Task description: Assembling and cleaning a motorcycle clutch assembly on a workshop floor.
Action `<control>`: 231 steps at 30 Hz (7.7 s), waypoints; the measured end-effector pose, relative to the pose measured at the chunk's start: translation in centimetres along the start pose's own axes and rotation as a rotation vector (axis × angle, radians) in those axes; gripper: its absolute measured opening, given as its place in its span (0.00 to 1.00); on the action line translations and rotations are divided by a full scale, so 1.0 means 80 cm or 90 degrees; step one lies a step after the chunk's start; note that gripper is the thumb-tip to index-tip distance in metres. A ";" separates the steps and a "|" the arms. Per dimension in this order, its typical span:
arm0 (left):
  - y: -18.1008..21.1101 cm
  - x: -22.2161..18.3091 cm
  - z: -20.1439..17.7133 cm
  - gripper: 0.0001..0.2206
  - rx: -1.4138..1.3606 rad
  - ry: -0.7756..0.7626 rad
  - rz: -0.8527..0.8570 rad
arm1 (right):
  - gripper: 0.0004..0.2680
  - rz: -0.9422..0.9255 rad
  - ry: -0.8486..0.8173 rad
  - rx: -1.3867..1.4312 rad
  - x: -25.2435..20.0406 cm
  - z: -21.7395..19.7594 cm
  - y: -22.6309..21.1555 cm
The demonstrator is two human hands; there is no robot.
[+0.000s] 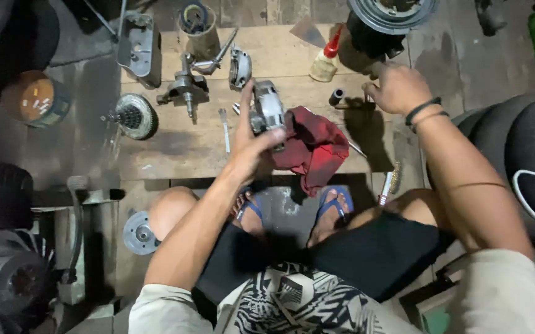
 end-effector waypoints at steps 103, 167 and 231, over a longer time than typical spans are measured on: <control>-0.018 -0.016 -0.098 0.36 -0.496 0.224 -0.059 | 0.12 -0.192 -0.023 -0.186 0.116 0.022 -0.284; 0.015 -0.005 -0.062 0.20 -0.542 0.209 -0.015 | 0.09 -0.265 -0.171 1.285 0.081 -0.021 -0.192; -0.061 0.009 -0.032 0.45 -0.567 0.125 -0.021 | 0.13 -0.436 0.189 0.464 -0.047 -0.121 -0.267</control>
Point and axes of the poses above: each hand's wrist, its own x-axis towards the middle knuckle, its own z-axis out of the palm, y = z × x, the point moved 5 cm from there along x, towards the middle knuckle, and after that the axes turned 11 degrees about -y, right-handed, at the moved point
